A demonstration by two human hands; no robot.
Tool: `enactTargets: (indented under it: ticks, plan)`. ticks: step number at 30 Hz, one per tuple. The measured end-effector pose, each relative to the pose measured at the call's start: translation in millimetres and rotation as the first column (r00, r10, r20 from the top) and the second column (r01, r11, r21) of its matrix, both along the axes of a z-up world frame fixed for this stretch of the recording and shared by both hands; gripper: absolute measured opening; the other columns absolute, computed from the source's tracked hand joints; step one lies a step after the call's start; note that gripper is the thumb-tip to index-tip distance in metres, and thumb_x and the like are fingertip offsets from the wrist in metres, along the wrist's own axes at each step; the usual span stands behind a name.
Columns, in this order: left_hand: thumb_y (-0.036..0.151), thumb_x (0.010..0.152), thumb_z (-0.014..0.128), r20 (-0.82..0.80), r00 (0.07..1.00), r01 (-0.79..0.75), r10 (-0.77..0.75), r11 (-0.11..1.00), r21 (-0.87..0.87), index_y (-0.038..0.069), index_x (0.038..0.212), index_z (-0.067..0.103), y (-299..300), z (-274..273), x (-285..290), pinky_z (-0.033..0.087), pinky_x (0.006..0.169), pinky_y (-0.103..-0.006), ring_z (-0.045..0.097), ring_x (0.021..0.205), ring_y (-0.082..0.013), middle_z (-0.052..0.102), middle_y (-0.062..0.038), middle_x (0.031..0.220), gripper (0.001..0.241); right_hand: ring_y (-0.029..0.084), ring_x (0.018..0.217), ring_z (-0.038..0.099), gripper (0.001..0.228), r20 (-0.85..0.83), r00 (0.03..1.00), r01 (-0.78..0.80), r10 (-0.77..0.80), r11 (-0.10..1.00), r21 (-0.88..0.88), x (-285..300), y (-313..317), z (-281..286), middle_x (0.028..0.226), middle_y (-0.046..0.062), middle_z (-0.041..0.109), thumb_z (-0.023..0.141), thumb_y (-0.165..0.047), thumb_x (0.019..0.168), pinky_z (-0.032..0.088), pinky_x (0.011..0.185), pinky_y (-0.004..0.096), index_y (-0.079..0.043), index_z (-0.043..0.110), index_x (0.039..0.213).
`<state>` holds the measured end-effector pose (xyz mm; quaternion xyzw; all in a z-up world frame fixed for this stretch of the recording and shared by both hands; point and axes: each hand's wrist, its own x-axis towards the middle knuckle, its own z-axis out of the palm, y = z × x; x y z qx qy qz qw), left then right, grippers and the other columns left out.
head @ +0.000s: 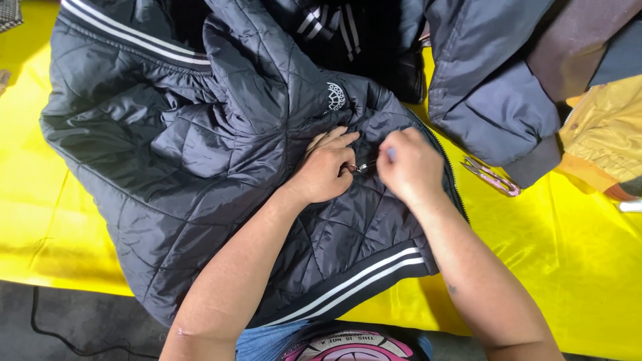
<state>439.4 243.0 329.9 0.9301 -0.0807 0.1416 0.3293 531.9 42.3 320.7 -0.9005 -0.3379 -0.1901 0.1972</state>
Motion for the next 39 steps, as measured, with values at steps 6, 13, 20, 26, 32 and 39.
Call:
enactTargets:
  ticks: [6,13,20,26,32,39]
  plan:
    - [0.011,0.075,0.064,0.020,1.000,0.009,-0.009,1.000,0.024,0.012,0.078,0.069,-0.8,-0.9,-0.4,0.037,0.114,-0.0465,0.050,0.140,-0.0336,0.064,-0.012,0.140,0.006,0.030,0.078,0.070,0.012,0.024,0.977,0.211,-0.210,0.977,-0.013,18.9,-17.1,-9.4,0.088,0.000,0.057,0.075,-0.031,0.082,0.059,0.071,0.042,-0.028,0.064,0.085]
    - [0.010,0.074,0.063,0.008,1.000,0.012,-0.012,1.000,0.015,0.013,0.078,0.070,0.2,-4.0,2.2,0.037,0.114,-0.0465,0.049,0.140,-0.0349,0.064,-0.012,0.141,0.009,0.024,0.084,0.072,0.009,-0.046,0.995,-0.086,0.091,0.991,0.102,-12.9,4.7,0.7,0.085,-0.006,0.063,0.077,-0.030,0.082,0.058,0.070,0.037,-0.031,0.069,0.086]
    - [0.011,0.074,0.063,0.017,1.000,0.017,-0.017,1.000,0.017,0.013,0.078,0.070,0.0,0.2,2.0,0.037,0.113,-0.0464,0.050,0.139,-0.0354,0.064,-0.013,0.140,0.008,0.023,0.076,0.071,0.013,0.100,0.983,0.154,-0.157,0.987,0.037,26.2,-23.5,-10.4,0.084,-0.006,0.056,0.077,-0.029,0.082,0.058,0.067,0.034,-0.030,0.064,0.084]
    - [0.013,0.073,0.064,0.035,0.999,0.010,-0.012,0.999,0.044,0.015,0.077,0.069,0.7,-8.5,3.9,0.037,0.113,-0.0440,0.050,0.139,-0.0325,0.065,-0.011,0.140,0.006,0.022,0.082,0.071,0.011,0.023,1.000,-0.002,-0.001,0.990,0.138,-8.6,-7.4,9.5,0.082,-0.007,0.060,0.078,-0.029,0.081,0.057,0.069,0.033,-0.032,0.068,0.082]
    - [0.014,0.073,0.064,0.013,1.000,0.018,-0.018,0.999,0.027,0.015,0.077,0.069,1.0,-8.7,5.7,0.036,0.113,-0.0443,0.049,0.140,-0.0334,0.064,-0.011,0.141,0.007,0.033,0.089,0.073,0.009,-0.256,0.963,0.051,-0.089,0.987,-0.153,-13.5,-3.7,22.9,0.093,0.004,0.067,0.070,-0.033,0.082,0.059,0.074,0.046,-0.024,0.069,0.086]
    - [0.014,0.071,0.065,0.018,1.000,0.020,-0.020,0.999,0.029,0.015,0.076,0.069,-0.3,-5.4,3.8,0.036,0.113,-0.0435,0.049,0.140,-0.0316,0.065,-0.009,0.140,0.006,0.029,0.092,0.074,0.014,-0.271,0.952,0.106,-0.145,0.983,-0.152,4.4,-16.6,14.1,0.095,0.003,0.069,0.075,-0.030,0.080,0.060,0.077,0.040,-0.024,0.073,0.093]
